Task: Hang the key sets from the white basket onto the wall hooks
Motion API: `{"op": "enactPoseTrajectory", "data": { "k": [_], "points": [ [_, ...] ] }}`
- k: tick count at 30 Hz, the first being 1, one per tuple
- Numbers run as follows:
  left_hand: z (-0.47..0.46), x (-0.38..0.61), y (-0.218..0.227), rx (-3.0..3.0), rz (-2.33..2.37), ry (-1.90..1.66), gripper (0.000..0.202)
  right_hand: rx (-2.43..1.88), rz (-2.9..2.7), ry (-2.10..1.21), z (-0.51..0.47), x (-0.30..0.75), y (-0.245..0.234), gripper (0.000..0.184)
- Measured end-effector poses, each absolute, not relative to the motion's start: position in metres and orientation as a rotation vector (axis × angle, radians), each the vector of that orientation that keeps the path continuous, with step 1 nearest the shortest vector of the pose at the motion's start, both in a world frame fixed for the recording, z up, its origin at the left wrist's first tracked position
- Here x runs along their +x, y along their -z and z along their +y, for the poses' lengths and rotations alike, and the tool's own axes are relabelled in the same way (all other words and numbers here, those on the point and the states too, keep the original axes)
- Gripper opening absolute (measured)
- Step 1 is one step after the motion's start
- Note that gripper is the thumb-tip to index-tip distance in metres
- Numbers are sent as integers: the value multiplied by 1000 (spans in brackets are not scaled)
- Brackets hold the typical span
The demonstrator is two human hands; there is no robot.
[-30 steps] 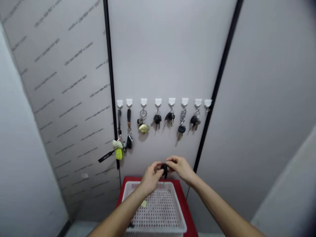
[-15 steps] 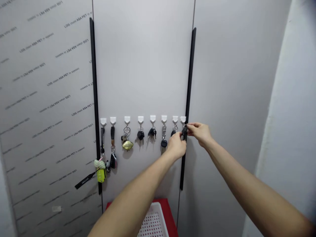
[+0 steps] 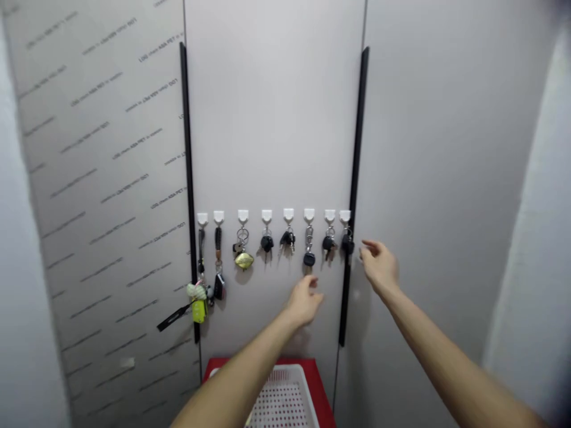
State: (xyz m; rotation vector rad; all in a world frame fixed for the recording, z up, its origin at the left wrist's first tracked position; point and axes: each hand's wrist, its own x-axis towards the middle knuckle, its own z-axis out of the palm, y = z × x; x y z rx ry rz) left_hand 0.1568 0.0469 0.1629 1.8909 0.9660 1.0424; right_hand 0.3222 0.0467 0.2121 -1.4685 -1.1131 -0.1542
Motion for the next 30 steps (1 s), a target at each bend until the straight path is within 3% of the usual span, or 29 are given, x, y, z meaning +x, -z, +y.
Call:
{"op": "enactPoseTrajectory", "data": {
  "k": [2, 4, 6, 8, 15, 22, 26, 30],
  "points": [
    [51, 130, -124, 1718, 1062, -1052, 38, -1520, -1171, 88, 40, 304, -169, 27],
    [53, 105, -96, 1557, 1166, -1070, 36, -1539, -1459, -255, 36, 274, -125, 27],
    [51, 81, -90, 1448, 1159, -1121, 42, -1464, -1738, -618, 34, 237, -100, 39],
    [44, 59, -109, 1424, 1014, -1237, 53, -1258, -1827, -821, 30, 200, -104, 53],
    [4, 8, -222, 1532, 384, -1550, 69, -541, -1611, -657, 1, 137, -223, 67],
    [-4, 10, -229, 1565, 269, -1486, 70, -428, -1619, -696, -9, 118, -231, 67],
    [14, -2, -219, 1608, 539, -1663, 64, -596, -1605, -642, 6, 113, -222, 64],
    [55, -25, -200, 1416, 1273, -2073, 49, -992, -1597, -372, 42, 108, -209, 47]
  ]
}}
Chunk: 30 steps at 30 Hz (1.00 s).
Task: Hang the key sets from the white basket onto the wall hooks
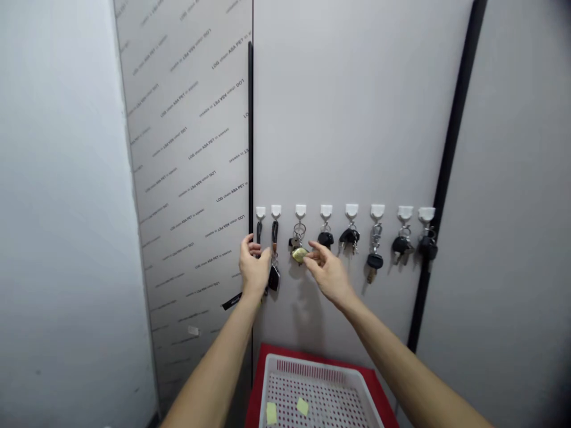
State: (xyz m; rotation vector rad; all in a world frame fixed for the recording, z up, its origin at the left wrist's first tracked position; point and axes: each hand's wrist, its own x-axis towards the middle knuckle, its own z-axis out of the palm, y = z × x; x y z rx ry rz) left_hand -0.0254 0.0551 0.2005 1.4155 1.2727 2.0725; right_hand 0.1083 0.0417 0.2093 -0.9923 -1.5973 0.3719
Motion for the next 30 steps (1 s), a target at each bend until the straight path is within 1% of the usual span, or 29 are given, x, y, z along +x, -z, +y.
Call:
{"op": "enactPoseTrajectory", "data": {
  "k": [2, 4, 5, 7, 9, 12, 15, 18, 20, 22, 24, 25, 26, 30],
  "points": [
    [74, -29, -192, 1458, 1552, -2013, 53, -1154, -1595, -167, 60, 103, -206, 45],
    [86, -26, -187, 1574, 1756, -1871, 60, -1253, -1613, -24, 74, 98, -206, 45],
    [90, -23, -186, 1611, 1840, -1807, 60, -1289, -1628, 12, 78, 95, -207, 43],
    [92, -17, -187, 1625, 1930, -1695, 48, -1341, -1653, 22, 83, 92, -211, 34],
    [91, -17, -193, 1643, 1858, -1648, 31, -1349, -1652, -17, 84, 94, -217, 28],
    [87, -27, -216, 1634, 1620, -1790, 15, -1261, -1616, -62, 80, 100, -233, 30],
    [85, -39, -251, 1499, 1372, -1923, 11, -1155, -1561, -20, 78, 104, -259, 30],
    [86, -44, -282, 1453, 1211, -1904, 11, -1099, -1584, 65, 80, 99, -290, 29],
    [86, -46, -292, 1539, 1216, -1778, 10, -1144, -1704, 34, 81, 95, -304, 26],
    [83, -50, -294, 1661, 1251, -1521, 9, -1204, -1947, -102, 79, 94, -309, 23],
    [78, -58, -289, 1721, 1233, -1301, 9, -1202, -2214, -266, 75, 96, -302, 19],
    [76, -63, -286, 1711, 1202, -1280, 9, -1181, -2312, -340, 72, 99, -294, 18],
    [74, -69, -283, 1671, 1163, -1327, 9, -1162, -2375, -405, 69, 103, -283, 18],
    [67, -88, -272, 1316, 931, -1740, 10, -1166, -2434, -585, 57, 122, -226, 20]
  ]
}}
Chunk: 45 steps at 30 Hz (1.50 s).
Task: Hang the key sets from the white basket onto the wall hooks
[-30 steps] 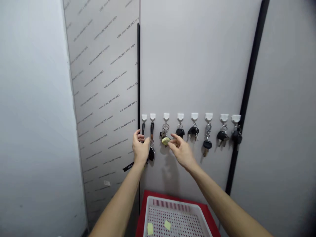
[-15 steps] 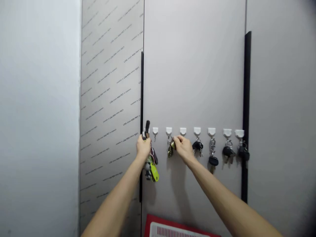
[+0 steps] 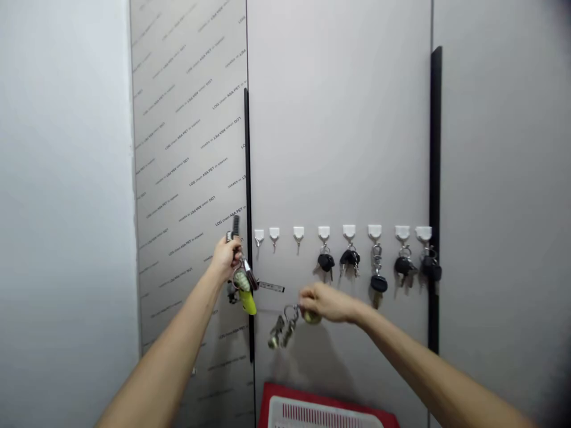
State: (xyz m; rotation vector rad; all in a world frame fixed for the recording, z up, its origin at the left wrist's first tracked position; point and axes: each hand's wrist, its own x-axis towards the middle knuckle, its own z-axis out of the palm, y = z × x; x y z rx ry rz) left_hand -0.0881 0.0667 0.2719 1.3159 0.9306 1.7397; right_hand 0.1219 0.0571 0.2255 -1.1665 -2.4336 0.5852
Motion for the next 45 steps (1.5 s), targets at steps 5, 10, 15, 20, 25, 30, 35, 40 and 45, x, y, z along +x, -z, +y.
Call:
{"op": "enactPoseTrajectory", "data": {
  "k": [5, 10, 15, 20, 25, 30, 35, 40, 45],
  "points": [
    [49, -68, -228, 1404, 908, -1470, 11, -1326, -2460, -705, 43, 138, -139, 17],
    [34, -19, -129, 1498, 1009, -1091, 15, -1531, -2395, -779, 29, 152, -74, 18],
    [25, -4, -56, 1682, 1093, -824, 14, -1385, -2144, -580, 33, 177, -107, 21],
    [35, 0, -106, 1931, 1172, -707, 24, -1306, -1505, -2, 48, 195, -199, 39],
    [71, 47, -204, 1967, 1293, -1341, 47, -1403, -1470, 253, 66, 195, -238, 36],
    [88, 75, -232, 2078, 1595, -1458, 25, -1430, -1444, 190, 63, 200, -251, 23],
    [91, 65, -258, 2081, 1419, -1508, 20, -1395, -1452, 309, 57, 206, -288, 22],
    [80, 58, -300, 2265, 1233, -1383, 17, -1283, -1748, 308, 62, 190, -317, 23],
    [56, 49, -246, 2366, 1118, -877, 19, -1240, -2052, -10, 48, 183, -247, 21]
  ]
}}
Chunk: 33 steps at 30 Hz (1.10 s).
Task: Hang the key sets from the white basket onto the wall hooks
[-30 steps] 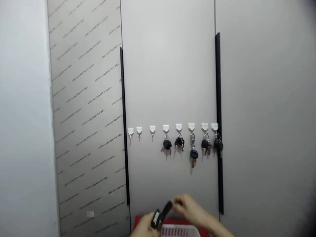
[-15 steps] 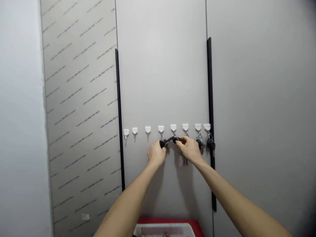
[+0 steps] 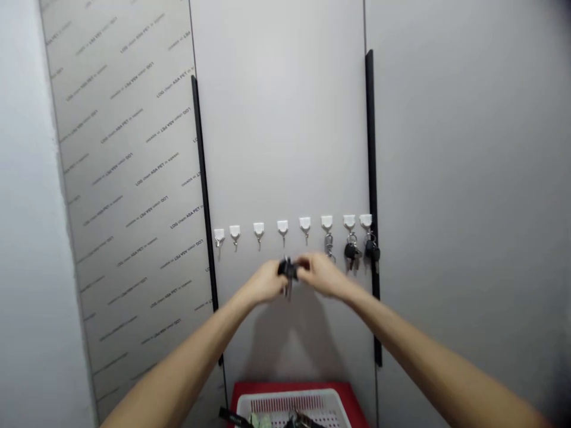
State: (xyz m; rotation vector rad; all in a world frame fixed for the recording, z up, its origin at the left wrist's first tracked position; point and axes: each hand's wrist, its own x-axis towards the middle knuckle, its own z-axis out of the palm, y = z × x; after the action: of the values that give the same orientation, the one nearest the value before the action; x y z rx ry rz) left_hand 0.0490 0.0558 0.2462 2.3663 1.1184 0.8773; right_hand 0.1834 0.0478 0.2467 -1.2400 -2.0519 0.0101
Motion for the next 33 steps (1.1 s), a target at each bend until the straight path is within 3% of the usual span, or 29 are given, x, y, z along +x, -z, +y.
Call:
{"op": "enactPoseTrajectory", "data": {
  "k": [5, 8, 10, 16, 19, 22, 28, 33],
  "points": [
    [30, 42, -120, 2232, 1147, -362, 20, -1390, -2088, -555, 24, 180, -97, 19],
    [30, 48, -88, 2237, 1307, -142, 18, -1465, -2056, -590, 18, 186, -61, 19],
    [39, 58, -101, 2274, 1302, -233, 22, -1407, -1925, -451, 20, 202, -81, 24],
    [75, 127, -195, 2091, 1213, -1060, 46, -1395, -1248, 211, 44, 265, -211, 36],
    [82, 163, -216, 2030, 1288, -1244, 37, -1531, -1231, 336, 54, 272, -234, 41],
    [86, 178, -230, 1990, 1312, -1280, 17, -1571, -1213, 338, 56, 275, -243, 37],
    [85, 161, -278, 2018, 1250, -1346, 19, -1337, -1256, 406, 51, 285, -298, 18],
    [83, 158, -263, 2091, 1510, -1117, 19, -1266, -1484, 155, 44, 272, -299, 14]
  ]
}}
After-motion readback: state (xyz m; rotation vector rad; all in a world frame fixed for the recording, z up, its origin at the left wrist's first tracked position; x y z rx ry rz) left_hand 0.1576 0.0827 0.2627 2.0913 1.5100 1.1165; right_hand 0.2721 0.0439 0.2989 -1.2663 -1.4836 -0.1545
